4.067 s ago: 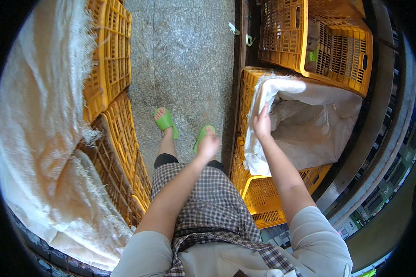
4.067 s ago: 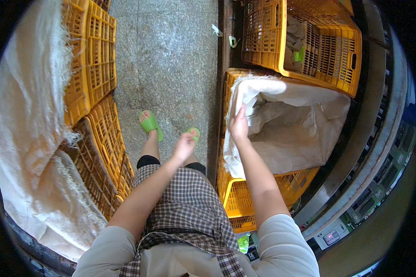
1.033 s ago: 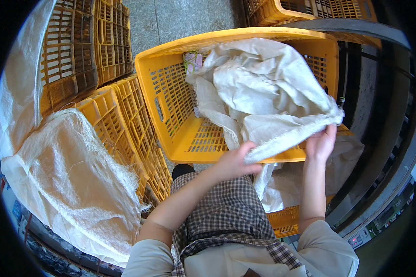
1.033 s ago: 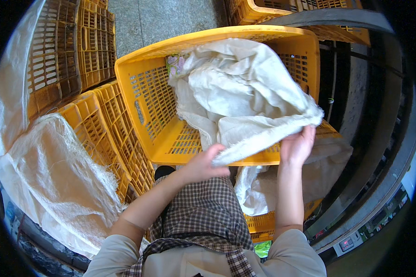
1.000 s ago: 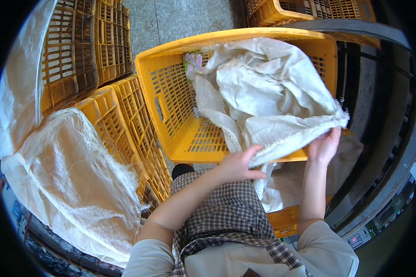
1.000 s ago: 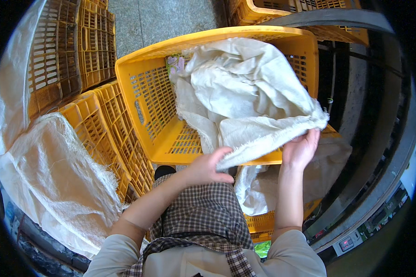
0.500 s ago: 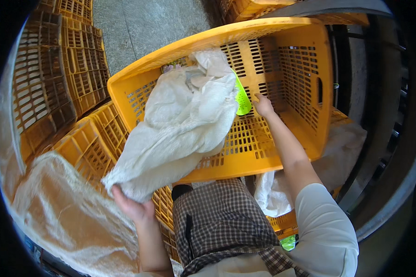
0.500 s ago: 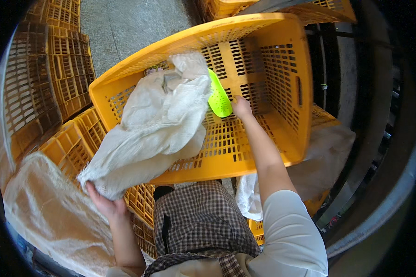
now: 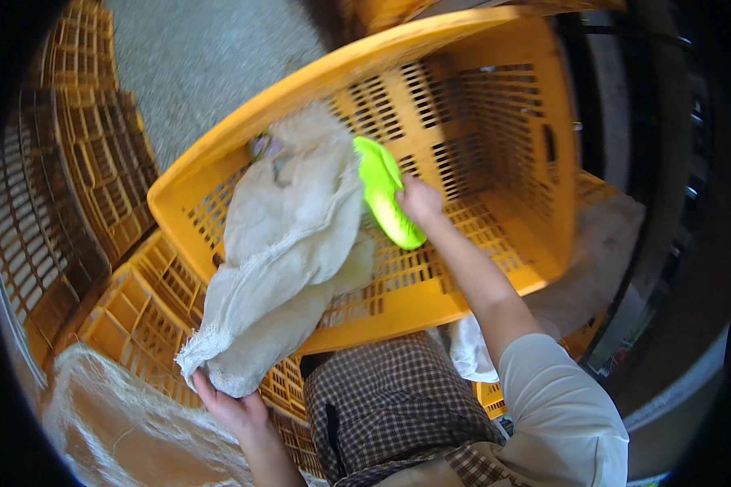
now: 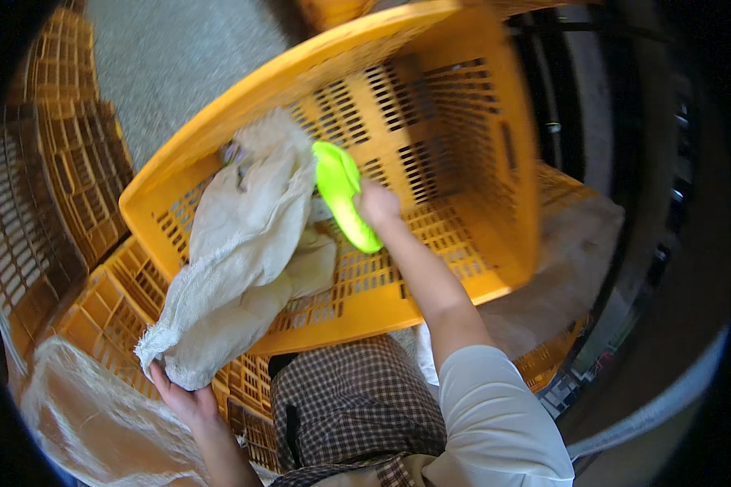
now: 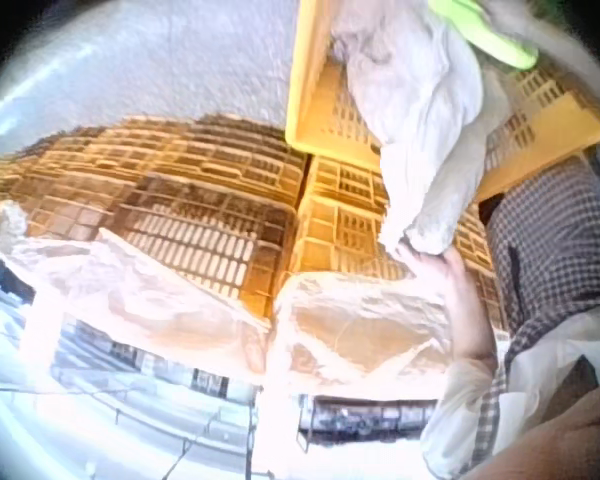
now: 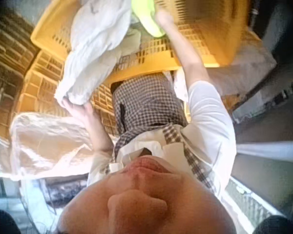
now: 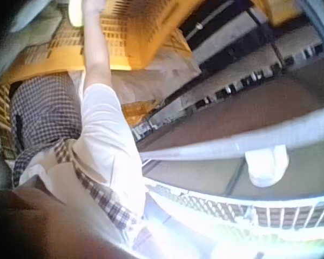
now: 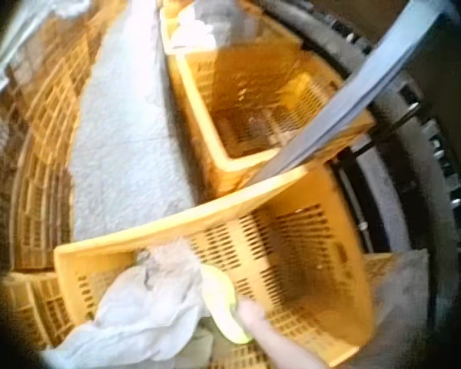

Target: The person repeatedly picks up white cloth bundles from yellow plastic baskets, places them into large white sacks, and arranges the sacks in a row. The person handles the cloth and sacks by hand, moving between baskets and sacks to continue the packing process.

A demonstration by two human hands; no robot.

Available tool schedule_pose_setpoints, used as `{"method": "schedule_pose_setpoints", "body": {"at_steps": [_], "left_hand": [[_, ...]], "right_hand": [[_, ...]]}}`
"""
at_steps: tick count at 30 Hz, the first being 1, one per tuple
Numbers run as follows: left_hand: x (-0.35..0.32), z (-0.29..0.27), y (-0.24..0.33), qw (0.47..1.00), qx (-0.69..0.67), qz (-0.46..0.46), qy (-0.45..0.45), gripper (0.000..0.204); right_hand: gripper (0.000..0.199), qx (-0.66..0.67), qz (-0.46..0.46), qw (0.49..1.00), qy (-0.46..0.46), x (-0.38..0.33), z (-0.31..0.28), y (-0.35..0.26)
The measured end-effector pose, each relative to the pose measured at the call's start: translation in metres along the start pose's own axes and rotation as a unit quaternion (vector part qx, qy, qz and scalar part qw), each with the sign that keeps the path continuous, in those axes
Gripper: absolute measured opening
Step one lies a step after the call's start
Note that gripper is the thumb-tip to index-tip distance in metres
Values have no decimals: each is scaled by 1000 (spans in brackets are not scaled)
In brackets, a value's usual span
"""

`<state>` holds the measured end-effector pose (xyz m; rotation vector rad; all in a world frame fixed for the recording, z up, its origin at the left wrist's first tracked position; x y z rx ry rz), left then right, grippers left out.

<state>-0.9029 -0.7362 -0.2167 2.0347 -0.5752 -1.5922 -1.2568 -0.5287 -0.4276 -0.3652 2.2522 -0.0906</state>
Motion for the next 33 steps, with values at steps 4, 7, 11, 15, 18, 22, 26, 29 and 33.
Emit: {"method": "schedule_pose_setpoints", "body": {"at_steps": [4,7,11,15,18,22,26,29,33], "left_hand": [[-15,20,10,993,-31,-96,-58,39],[-29,30,20,986,36,-37,-161,37],[-54,39,21,962,97,8,-256,32],[-85,47,13,891,253,9,-376,24],[-108,52,7,827,315,95,-456,34],[-138,53,-1,709,413,141,-554,41],[-173,57,-9,573,468,275,-614,41],[-182,46,-29,489,512,263,-656,46],[-171,11,-71,520,474,250,-665,57]], "right_hand": [[28,61,-57,987,135,-117,-118,2],[30,215,-120,919,307,-203,-202,27],[25,444,-28,766,464,-230,-283,68],[41,438,-32,772,460,-192,-313,63],[49,360,-80,799,474,-174,-272,26],[57,492,83,865,48,-168,-161,-32],[56,731,190,592,-283,-176,-86,-71],[40,766,223,586,-144,-163,-95,-49],[46,695,99,710,63,-149,-157,-18]]}}
Point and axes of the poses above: each hand's wrist, its own x-axis towards the middle knuckle, its own z-axis out of the palm, y = z × x, the point moved 3 cm from there along x, towards the middle knuckle, and after that the axes turned 15 degrees about x, right-handed, at the moved point
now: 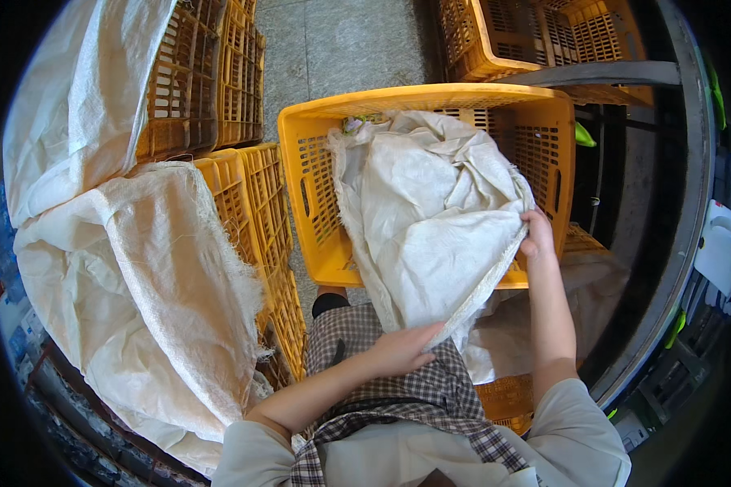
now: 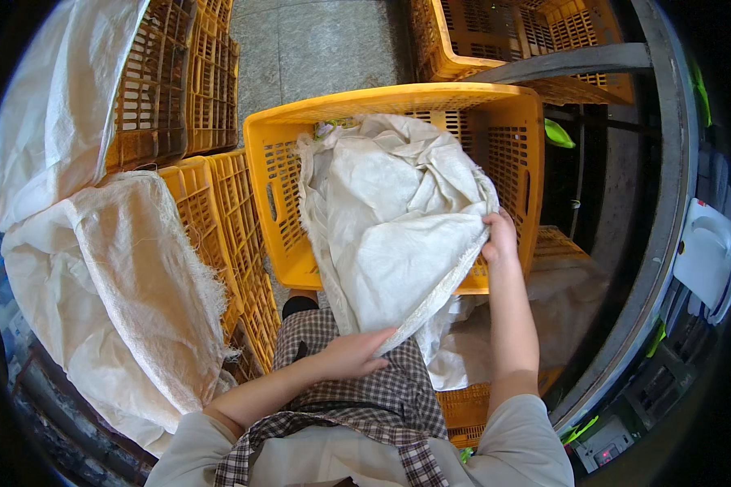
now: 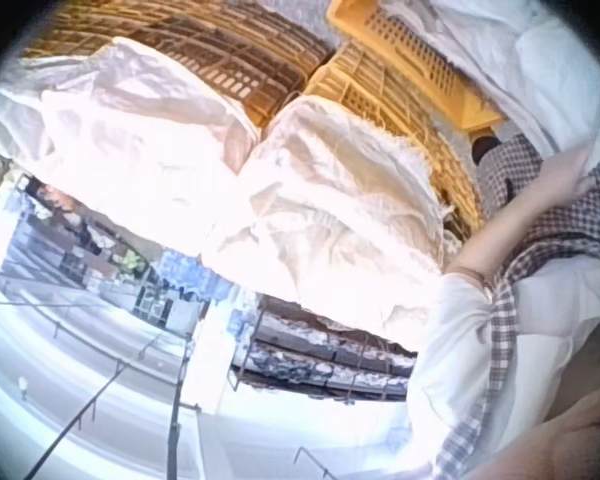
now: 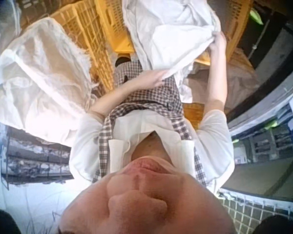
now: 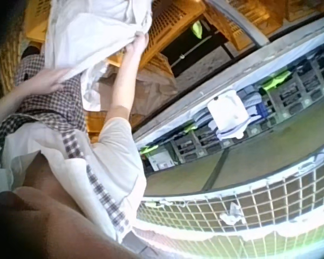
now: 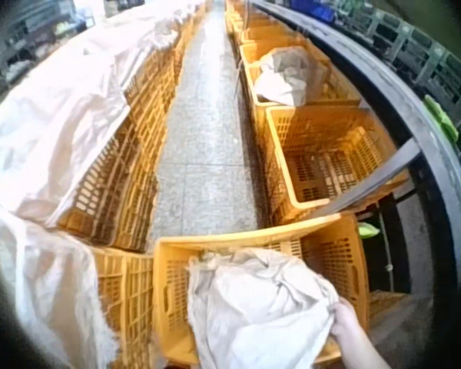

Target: The person repeatedly picks up white cloth bundles from yellow plastic baskets, places them into large white sacks, and arranges the sacks in a row. The person handles the cloth and sacks by hand, moving between baskets and sacks to continue the packing process.

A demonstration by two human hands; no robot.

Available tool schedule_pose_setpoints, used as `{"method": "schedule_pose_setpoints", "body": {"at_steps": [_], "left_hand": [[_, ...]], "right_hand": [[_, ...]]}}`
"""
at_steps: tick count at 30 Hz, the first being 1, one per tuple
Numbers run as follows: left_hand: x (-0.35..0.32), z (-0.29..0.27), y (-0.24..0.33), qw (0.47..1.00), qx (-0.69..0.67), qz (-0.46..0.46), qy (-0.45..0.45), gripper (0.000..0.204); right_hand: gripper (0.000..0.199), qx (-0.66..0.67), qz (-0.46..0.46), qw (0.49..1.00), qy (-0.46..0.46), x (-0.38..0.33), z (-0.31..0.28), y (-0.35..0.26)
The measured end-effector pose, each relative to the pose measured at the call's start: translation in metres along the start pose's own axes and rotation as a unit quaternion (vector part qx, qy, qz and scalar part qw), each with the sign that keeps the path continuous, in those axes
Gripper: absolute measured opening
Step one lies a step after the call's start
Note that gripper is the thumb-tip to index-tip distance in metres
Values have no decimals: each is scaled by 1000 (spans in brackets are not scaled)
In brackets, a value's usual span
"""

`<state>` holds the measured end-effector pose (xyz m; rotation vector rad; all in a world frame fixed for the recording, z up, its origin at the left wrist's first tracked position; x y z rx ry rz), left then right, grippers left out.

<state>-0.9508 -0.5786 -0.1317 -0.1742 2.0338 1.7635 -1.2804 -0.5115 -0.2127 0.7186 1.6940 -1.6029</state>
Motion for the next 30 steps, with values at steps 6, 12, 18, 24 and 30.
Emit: {"method": "schedule_pose_setpoints", "body": {"at_steps": [6,12,18,24,30], "left_hand": [[-3,70,-63,923,-322,-207,44,46],[-4,-65,-160,833,-67,-256,487,28],[66,-215,-158,797,92,-238,547,65],[165,-291,-95,816,254,-124,505,69],[211,-243,-80,807,580,-4,115,37]], "right_hand": [[43,-104,55,985,-128,-46,34,-25],[19,-352,21,883,-309,-138,47,-38],[11,-506,-205,697,-465,-214,62,-94],[15,-540,-369,603,-456,-251,72,-115],[8,-467,-403,649,-445,-251,41,-113]]}}
Point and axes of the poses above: each hand's wrist, its own x-axis towards the middle knuckle, its own z-axis out of the palm, y = z × x, the point moved 3 cm from there along x, towards the middle knuckle, and after that the axes turned 15 degrees about x, right-handed, at the moved point
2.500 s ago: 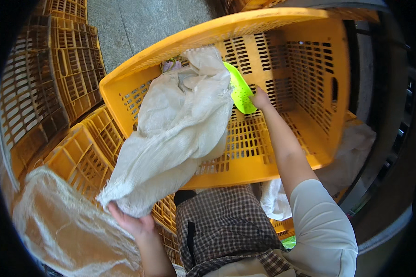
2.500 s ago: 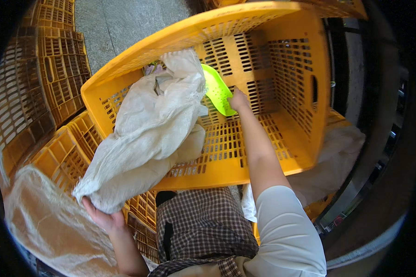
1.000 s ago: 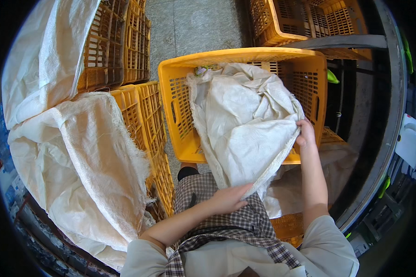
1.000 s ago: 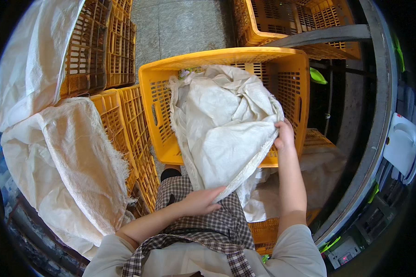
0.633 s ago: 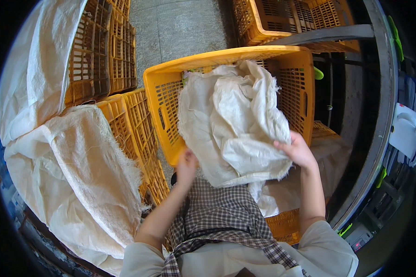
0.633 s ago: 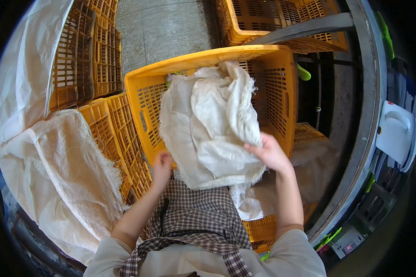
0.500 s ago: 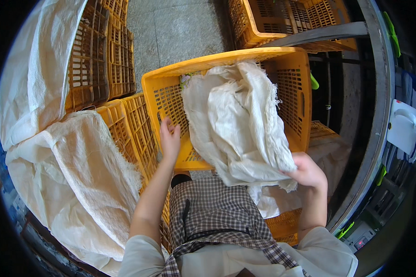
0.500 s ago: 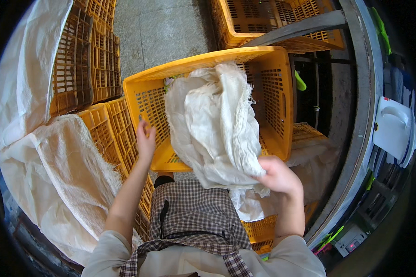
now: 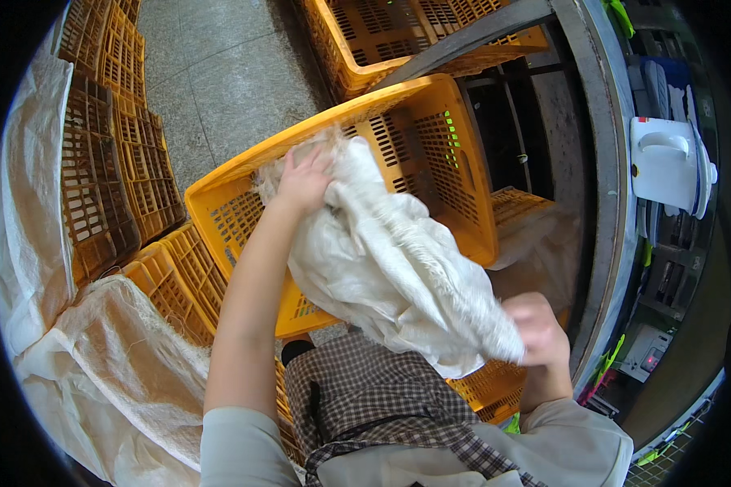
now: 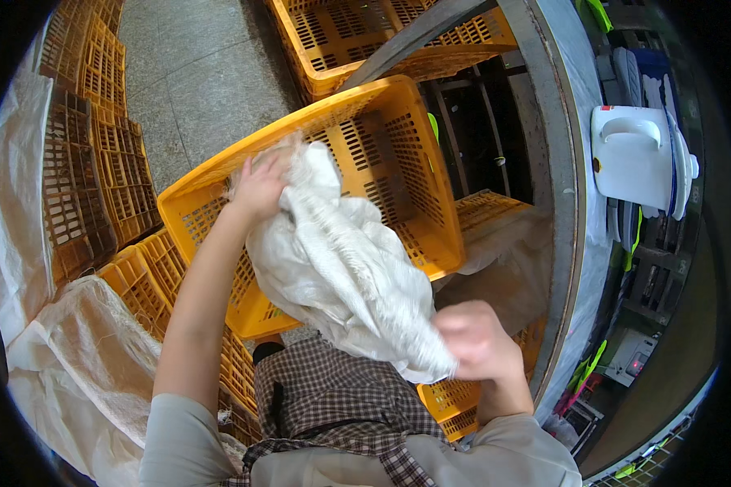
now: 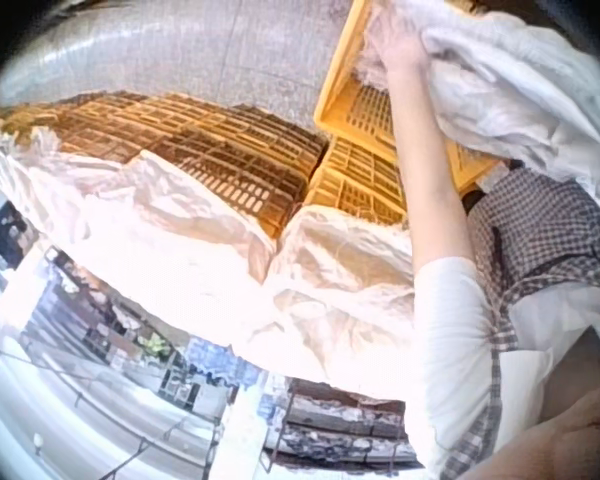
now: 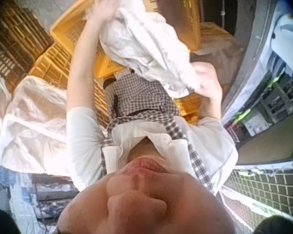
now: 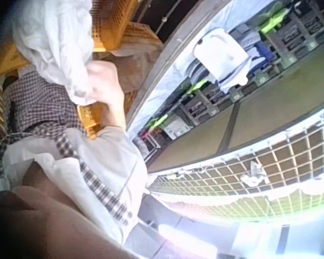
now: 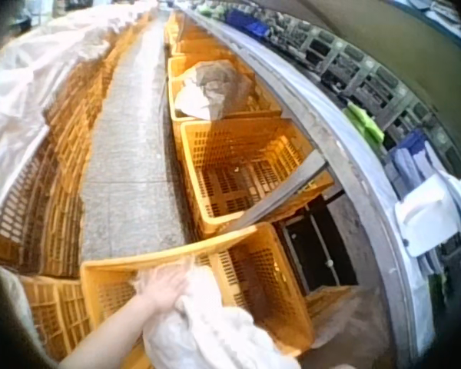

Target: The person repeatedly picks up white cloth bundles from yellow plastic baskets, places them into large white sacks, and arranges the sacks in a row. The person handles the cloth and sacks by hand, moving between baskets and sacks to continue the packing process.

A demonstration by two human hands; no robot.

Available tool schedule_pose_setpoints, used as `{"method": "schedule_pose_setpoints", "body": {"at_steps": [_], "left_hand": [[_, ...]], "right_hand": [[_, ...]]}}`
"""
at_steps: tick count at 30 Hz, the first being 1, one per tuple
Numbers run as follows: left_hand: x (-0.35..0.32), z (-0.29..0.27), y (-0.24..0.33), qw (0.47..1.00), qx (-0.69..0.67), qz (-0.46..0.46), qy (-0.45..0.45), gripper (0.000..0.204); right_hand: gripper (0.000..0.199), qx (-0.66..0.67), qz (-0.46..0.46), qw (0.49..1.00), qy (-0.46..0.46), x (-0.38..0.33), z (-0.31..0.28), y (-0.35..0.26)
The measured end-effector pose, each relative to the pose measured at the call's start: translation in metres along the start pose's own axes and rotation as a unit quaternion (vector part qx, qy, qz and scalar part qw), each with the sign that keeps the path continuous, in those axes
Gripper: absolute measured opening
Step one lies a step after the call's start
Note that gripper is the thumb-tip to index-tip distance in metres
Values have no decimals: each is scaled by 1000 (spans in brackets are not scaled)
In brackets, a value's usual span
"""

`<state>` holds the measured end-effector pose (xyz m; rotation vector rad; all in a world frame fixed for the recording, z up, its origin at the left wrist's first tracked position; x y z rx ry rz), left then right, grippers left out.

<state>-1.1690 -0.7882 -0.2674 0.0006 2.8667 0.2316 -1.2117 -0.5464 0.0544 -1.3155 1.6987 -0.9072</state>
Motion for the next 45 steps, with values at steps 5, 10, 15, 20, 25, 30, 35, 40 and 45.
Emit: {"method": "schedule_pose_setpoints", "body": {"at_steps": [5,10,15,20,25,30,35,40,45], "left_hand": [[-113,60,-39,958,-136,-168,-190,37],[-236,78,-32,874,-276,-322,-237,49],[-278,65,13,883,-149,-194,-401,30],[-284,32,-22,847,-125,-514,-59,21],[-266,26,-60,325,-689,-569,309,20],[-225,23,-88,261,-703,-518,411,41],[-193,48,-141,615,-373,-572,395,68],[-164,117,-203,742,-329,-505,295,68],[-141,189,-234,663,-494,-548,124,45]], "right_hand": [[31,-146,332,835,413,-29,-20,117],[30,-210,236,849,423,-20,-17,205],[24,-255,196,842,434,-8,-34,227],[32,-386,297,810,326,-25,-58,230],[27,-279,558,768,144,-32,-51,239],[38,357,462,691,426,3,-27,236],[47,376,101,748,538,84,-80,254],[51,134,175,827,517,185,-129,309],[54,22,433,833,343,197,-172,363]]}}
Point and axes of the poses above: each hand's wrist, its own x-axis towards the middle knuckle, its own z-axis out of the palm, y = z × x, the point moved 3 cm from there along x, towards the middle knuckle, and after that the axes turned 15 degrees about x, right-handed, at the moved point
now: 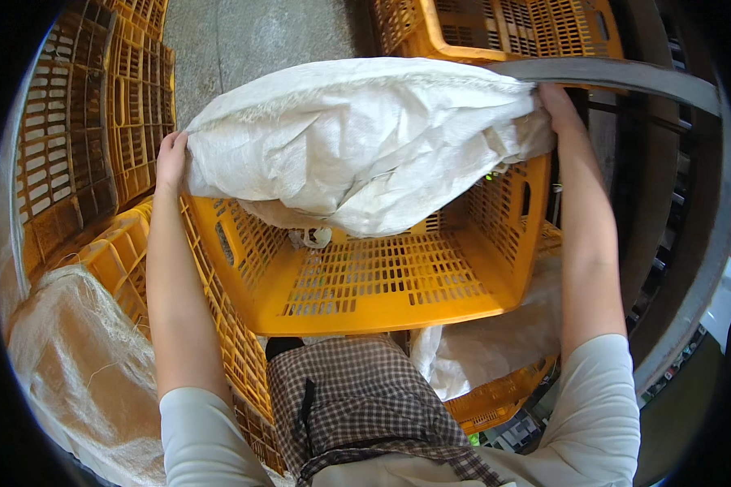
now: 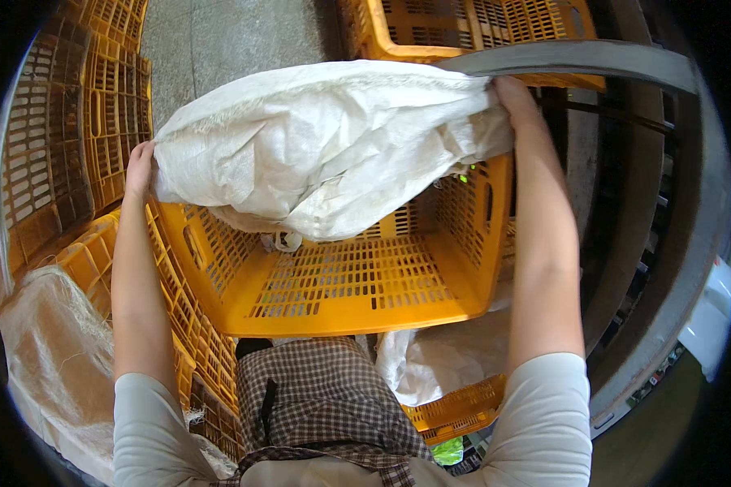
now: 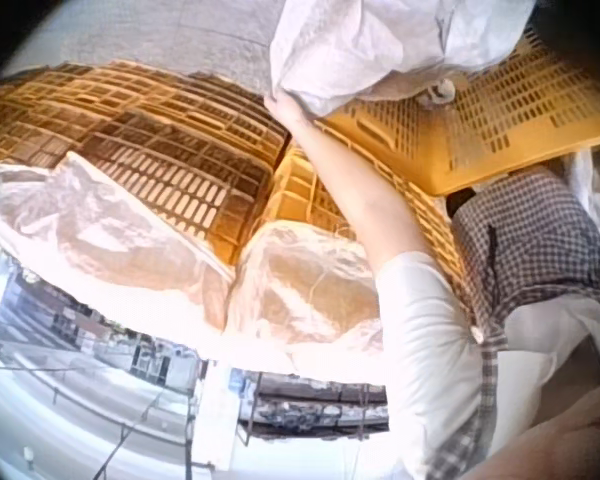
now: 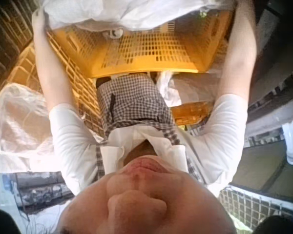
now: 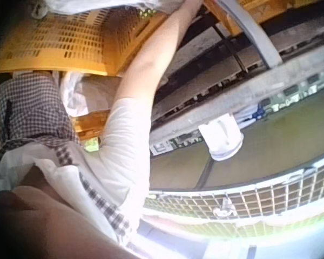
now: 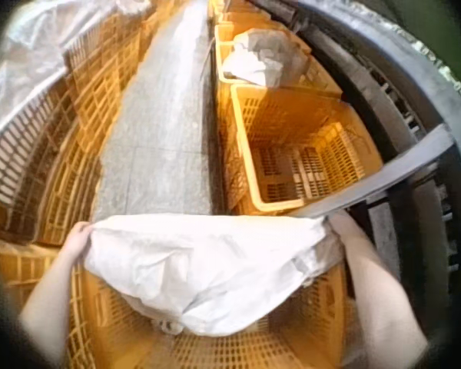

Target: The person repeatedly picks up white cloth bundles from yellow plastic baskets, places them into large white sacks, and arranges the sacks in a row. The person handles the cloth and sacks by hand, moving between baskets and sacks to continue the packing process.

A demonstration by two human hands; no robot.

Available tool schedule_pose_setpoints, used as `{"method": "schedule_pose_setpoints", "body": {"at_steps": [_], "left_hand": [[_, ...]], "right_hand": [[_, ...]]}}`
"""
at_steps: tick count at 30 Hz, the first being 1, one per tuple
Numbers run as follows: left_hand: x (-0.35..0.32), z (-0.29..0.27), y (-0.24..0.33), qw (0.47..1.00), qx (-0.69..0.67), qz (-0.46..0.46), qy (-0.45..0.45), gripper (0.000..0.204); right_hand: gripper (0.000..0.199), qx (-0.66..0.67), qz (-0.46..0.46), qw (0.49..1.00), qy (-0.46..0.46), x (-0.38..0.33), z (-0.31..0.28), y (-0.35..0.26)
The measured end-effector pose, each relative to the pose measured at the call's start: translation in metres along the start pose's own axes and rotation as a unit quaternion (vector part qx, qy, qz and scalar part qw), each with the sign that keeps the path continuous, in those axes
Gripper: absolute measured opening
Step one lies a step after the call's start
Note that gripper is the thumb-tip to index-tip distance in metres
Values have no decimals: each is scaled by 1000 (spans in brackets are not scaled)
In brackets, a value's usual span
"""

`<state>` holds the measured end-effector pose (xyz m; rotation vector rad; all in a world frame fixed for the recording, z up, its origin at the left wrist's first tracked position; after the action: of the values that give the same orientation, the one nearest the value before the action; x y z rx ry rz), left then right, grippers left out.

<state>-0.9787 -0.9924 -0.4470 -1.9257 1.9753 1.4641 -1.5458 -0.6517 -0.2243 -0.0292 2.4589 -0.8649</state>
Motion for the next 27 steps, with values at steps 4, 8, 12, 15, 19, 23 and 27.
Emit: {"method": "schedule_pose_setpoints", "body": {"at_steps": [4,8,12,15,19,23,27], "left_hand": [[-11,0,-11,982,-188,6,-32,39],[-30,-8,-10,965,-262,6,-9,45],[-25,-4,-11,981,-193,11,-17,57],[-10,5,-20,964,-253,-48,-66,59],[-13,4,-26,964,-262,-31,-27,54],[-94,-9,1,819,341,334,318,30],[-194,66,-33,836,432,272,-200,28]], "right_hand": [[54,18,71,996,-55,27,-24,14],[49,36,188,975,-114,41,-32,30],[47,67,186,975,-99,47,-23,67],[46,91,141,984,-62,45,-15,94],[44,98,68,993,-13,20,-14,104],[43,115,-60,987,93,-42,-29,98],[35,137,-209,931,264,-140,-56,84]]}}
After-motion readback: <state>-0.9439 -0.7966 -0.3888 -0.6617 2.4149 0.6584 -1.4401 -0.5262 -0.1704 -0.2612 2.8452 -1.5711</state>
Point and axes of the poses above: each hand's wrist, its own x-axis towards the middle knuckle, its own z-axis out of the palm, y = z × x, the point moved 3 cm from there along x, towards the middle knuckle, and after that the axes turned 15 degrees about x, right-handed, at the moved point
